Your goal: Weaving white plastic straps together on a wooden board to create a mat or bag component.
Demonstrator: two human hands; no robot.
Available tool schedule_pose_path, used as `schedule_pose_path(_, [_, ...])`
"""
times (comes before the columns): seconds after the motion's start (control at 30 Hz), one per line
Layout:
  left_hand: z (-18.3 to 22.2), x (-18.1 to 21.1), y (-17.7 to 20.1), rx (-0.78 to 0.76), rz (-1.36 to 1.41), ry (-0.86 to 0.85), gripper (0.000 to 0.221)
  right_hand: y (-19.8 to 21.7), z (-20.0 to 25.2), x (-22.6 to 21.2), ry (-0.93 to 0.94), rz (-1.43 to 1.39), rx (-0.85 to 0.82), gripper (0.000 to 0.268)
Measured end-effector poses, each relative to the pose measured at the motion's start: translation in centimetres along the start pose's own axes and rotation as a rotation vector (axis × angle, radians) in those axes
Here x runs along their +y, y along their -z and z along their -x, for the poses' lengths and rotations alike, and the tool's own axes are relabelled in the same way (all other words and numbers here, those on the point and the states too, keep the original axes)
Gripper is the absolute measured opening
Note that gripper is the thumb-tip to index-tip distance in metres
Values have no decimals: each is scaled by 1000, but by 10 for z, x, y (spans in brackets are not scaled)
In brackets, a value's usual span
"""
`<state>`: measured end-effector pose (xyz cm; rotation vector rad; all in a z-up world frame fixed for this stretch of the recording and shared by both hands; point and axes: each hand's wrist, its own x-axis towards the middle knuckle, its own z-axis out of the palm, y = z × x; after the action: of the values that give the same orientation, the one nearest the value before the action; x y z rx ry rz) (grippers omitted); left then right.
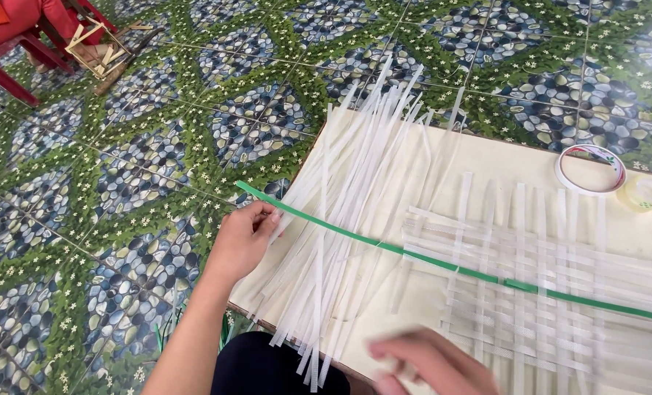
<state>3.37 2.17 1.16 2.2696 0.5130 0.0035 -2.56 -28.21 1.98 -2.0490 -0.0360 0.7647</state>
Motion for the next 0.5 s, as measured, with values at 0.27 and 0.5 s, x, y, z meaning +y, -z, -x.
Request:
schedule_pose_path(0.27, [0, 8, 14, -167, -52, 0, 18, -69, -61, -85, 635, 63, -47, 36])
schedule_pose_path(0.5, [-4, 8, 26, -178, -117, -22, 23, -108, -111, -97, 754, 632, 50, 57])
